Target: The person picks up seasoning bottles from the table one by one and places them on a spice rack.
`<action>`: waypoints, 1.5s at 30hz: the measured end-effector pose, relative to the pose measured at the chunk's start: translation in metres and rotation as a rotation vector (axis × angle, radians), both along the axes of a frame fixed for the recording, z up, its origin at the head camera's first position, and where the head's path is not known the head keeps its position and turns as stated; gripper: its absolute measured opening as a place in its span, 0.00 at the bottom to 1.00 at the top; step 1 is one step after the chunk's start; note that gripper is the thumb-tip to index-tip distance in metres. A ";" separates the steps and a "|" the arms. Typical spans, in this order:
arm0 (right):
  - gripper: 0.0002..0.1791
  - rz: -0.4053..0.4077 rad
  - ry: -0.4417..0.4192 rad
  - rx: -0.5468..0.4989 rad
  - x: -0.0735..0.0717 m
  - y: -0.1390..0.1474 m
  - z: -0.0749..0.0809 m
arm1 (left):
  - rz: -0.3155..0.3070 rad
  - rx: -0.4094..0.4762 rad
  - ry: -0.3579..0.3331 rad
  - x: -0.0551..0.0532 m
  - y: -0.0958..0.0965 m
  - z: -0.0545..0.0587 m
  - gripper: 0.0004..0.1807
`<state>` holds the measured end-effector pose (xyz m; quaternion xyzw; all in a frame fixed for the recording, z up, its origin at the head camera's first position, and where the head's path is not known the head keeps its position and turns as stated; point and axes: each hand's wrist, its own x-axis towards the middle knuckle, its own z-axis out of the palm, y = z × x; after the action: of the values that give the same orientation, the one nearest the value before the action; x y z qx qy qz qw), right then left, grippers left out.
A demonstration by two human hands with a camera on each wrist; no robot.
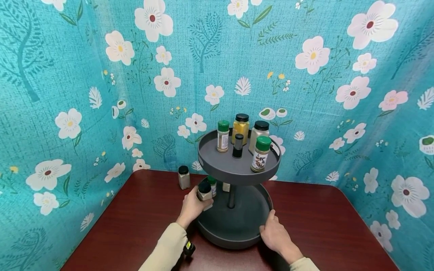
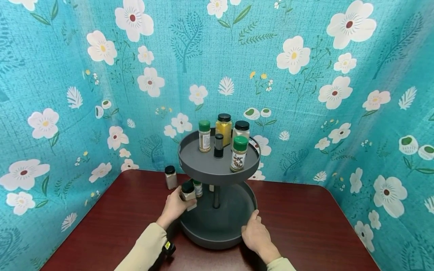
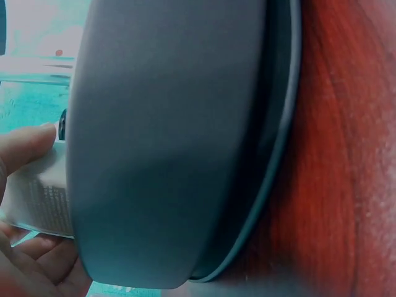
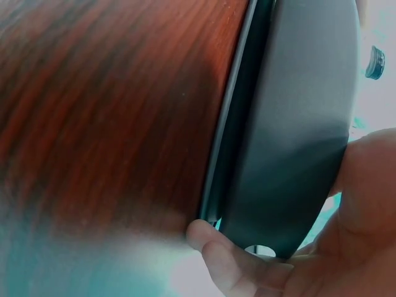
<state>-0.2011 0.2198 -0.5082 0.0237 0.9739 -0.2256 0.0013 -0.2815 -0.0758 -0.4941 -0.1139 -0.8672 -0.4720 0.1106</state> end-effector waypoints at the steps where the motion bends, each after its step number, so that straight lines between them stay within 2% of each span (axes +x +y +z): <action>1: 0.41 -0.002 -0.002 0.000 0.000 0.000 0.000 | -0.002 -0.003 0.001 0.000 0.001 0.000 0.30; 8: 0.41 -0.009 -0.030 -0.010 0.000 0.000 0.001 | -0.007 -0.082 0.038 0.000 0.006 -0.004 0.28; 16: 0.40 -0.014 0.000 -0.003 0.000 -0.001 -0.001 | -0.050 -0.146 0.006 -0.002 0.010 -0.005 0.31; 19: 0.40 -0.021 0.007 0.005 0.001 -0.001 -0.001 | -0.048 -0.165 -0.002 -0.003 0.012 -0.007 0.31; 33: 0.41 -0.032 0.036 0.013 0.003 -0.006 0.000 | -0.021 -0.176 -0.053 -0.007 0.018 -0.009 0.29; 45: 0.42 -0.051 0.056 0.025 0.005 -0.009 0.000 | -0.010 -0.205 -0.036 -0.009 0.021 -0.012 0.34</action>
<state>-0.1961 0.2112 -0.5083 0.0420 0.9754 -0.2138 -0.0318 -0.2908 -0.0550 -0.5059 -0.1203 -0.9122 -0.3834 0.0805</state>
